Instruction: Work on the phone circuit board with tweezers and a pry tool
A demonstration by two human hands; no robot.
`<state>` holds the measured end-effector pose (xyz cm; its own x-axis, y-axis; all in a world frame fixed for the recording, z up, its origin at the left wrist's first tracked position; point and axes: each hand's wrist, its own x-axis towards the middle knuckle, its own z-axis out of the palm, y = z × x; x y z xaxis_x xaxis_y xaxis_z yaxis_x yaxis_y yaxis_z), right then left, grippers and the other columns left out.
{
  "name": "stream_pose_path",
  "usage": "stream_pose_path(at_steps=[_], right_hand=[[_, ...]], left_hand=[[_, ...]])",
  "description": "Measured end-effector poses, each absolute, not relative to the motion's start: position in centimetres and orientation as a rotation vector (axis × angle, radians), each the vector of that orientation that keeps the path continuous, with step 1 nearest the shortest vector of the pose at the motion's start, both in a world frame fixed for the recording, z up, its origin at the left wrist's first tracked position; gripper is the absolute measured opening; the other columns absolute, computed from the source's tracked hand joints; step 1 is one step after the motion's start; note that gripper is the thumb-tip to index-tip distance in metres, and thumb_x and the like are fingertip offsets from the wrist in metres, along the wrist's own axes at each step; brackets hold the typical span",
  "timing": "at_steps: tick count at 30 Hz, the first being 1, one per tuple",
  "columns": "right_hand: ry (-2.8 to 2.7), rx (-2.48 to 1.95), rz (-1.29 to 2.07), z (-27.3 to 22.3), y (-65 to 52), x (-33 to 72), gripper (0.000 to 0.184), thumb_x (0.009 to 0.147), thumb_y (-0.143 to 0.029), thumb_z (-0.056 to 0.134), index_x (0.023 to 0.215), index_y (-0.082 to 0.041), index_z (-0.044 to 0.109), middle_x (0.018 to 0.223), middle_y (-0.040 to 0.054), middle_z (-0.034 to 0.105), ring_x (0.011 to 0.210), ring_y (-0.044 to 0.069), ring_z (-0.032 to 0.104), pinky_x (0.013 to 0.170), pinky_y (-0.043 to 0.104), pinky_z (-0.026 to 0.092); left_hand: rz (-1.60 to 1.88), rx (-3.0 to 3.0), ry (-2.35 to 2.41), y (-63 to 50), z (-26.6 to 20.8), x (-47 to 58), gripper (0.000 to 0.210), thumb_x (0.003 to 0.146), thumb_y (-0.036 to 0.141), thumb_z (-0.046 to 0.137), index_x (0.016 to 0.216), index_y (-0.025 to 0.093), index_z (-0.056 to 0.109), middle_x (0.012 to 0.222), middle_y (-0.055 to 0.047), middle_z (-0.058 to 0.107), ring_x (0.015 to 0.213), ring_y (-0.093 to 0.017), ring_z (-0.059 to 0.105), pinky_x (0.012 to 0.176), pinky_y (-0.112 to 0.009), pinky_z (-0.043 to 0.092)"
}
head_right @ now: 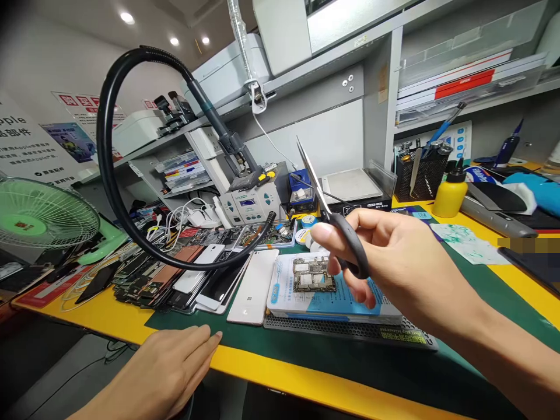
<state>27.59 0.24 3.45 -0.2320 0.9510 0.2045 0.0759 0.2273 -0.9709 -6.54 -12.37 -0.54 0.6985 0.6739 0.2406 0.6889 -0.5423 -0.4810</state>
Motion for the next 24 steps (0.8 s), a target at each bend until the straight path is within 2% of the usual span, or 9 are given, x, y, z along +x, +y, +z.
stream_pose_path(at_steps=[6, 9, 13, 17, 20, 24], right_hand=[[-1.542, -0.947, 1.190, 4.1, 0.0, 27.3, 0.042, 0.082, -0.055, 0.080, 0.060, -0.021, 0.068, 0.036, -0.0015, 0.060, 0.030, 0.011, 0.051, 0.038, 0.018, 0.043], [-1.489, -0.942, 1.219, 4.0, 0.1, 27.2, 0.039, 0.080, -0.053, 0.083, 0.061, -0.021, 0.069, 0.040, -0.0020, 0.062, 0.029, 0.010, 0.052, 0.033, 0.017, 0.039], [-1.452, -0.929, 1.273, 3.9, 0.1, 27.0, 0.037, 0.079, -0.048, 0.084, 0.062, -0.020, 0.067, 0.044, -0.0022, 0.063, 0.028, 0.009, 0.051, 0.032, 0.016, 0.037], [-1.398, -0.909, 1.276, 4.3, 0.1, 26.9, 0.037, 0.077, -0.047, 0.085, 0.063, -0.019, 0.065, 0.042, -0.0032, 0.060, 0.030, 0.008, 0.049, 0.033, 0.015, 0.039], [-1.373, -0.909, 1.236, 4.7, 0.4, 27.1, 0.039, 0.077, -0.048, 0.086, 0.063, -0.019, 0.063, 0.041, -0.0044, 0.056, 0.032, 0.009, 0.048, 0.033, 0.017, 0.039], [-1.349, -0.906, 1.203, 4.9, 1.0, 27.4, 0.042, 0.075, -0.051, 0.086, 0.066, -0.019, 0.060, 0.046, -0.0051, 0.056, 0.035, 0.011, 0.051, 0.032, 0.019, 0.041]], left_hand=[[-0.181, -2.353, -1.052, -12.4, -0.9, -6.6, 0.017, 0.099, 0.008, 0.046, 0.101, 0.016, 0.061, 0.070, 0.000, 0.060, 0.056, -0.017, 0.059, 0.048, -0.034, 0.032], [-0.256, -2.351, -1.102, -12.3, -0.9, -6.8, 0.016, 0.099, 0.009, 0.049, 0.102, 0.017, 0.062, 0.070, 0.001, 0.058, 0.056, -0.016, 0.058, 0.049, -0.033, 0.032], [-0.425, -2.331, -1.215, -10.9, 0.0, -7.4, 0.016, 0.100, 0.011, 0.050, 0.106, 0.018, 0.062, 0.077, 0.001, 0.060, 0.059, -0.012, 0.059, 0.053, -0.029, 0.040], [-0.546, -2.302, -1.439, -6.6, 1.5, -6.8, 0.014, 0.105, 0.022, 0.050, 0.106, 0.016, 0.063, 0.085, 0.001, 0.062, 0.065, -0.009, 0.060, 0.059, -0.023, 0.049], [-0.498, -2.300, -1.629, -1.5, 2.1, -4.9, 0.025, 0.101, 0.036, 0.062, 0.114, 0.015, 0.065, 0.105, -0.005, 0.069, 0.084, -0.014, 0.067, 0.075, -0.032, 0.060], [-0.336, -2.326, -1.788, 5.2, 2.1, -2.1, 0.033, 0.100, 0.039, 0.063, 0.125, 0.018, 0.063, 0.125, -0.009, 0.067, 0.105, -0.020, 0.068, 0.091, -0.042, 0.060]])
